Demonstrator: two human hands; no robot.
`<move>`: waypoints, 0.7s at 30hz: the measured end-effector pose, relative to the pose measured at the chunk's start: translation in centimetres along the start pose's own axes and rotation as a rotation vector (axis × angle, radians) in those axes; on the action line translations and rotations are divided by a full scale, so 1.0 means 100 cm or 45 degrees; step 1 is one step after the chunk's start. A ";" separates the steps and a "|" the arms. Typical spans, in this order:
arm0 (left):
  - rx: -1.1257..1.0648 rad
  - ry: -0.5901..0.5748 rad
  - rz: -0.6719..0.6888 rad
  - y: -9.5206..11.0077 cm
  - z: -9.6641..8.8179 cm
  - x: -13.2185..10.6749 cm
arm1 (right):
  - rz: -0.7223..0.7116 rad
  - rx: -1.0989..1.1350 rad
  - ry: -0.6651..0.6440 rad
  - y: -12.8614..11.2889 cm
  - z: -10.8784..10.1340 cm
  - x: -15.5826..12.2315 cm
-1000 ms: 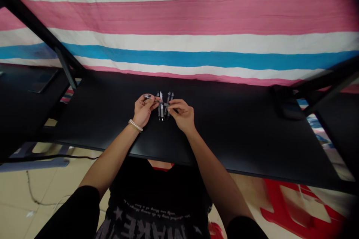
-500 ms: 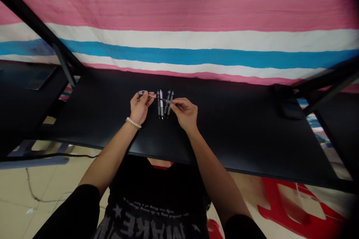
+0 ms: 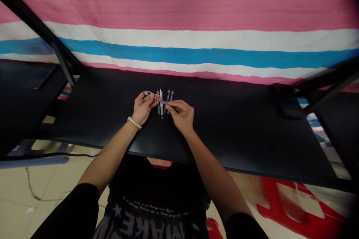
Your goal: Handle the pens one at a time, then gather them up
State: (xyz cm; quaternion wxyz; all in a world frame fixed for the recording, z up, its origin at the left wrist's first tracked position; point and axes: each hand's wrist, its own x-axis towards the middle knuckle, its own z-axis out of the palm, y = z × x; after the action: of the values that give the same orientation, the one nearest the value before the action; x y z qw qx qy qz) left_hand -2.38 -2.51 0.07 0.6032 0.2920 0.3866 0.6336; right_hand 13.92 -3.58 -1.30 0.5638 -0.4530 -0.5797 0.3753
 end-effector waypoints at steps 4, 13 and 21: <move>0.009 0.022 0.021 -0.001 0.000 0.000 | 0.193 0.035 -0.037 0.001 0.003 -0.002; -0.015 0.064 0.028 0.002 -0.001 0.001 | 0.217 0.062 -0.144 0.001 0.001 0.000; -0.003 0.061 0.029 0.003 0.001 -0.001 | 0.217 -0.019 -0.193 -0.005 -0.002 0.000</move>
State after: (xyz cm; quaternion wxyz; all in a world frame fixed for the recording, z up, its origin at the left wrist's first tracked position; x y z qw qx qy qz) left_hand -2.48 -2.55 0.37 0.5869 0.2805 0.3970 0.6475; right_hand 14.01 -3.80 -0.79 0.4812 -0.4750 -0.5827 0.4508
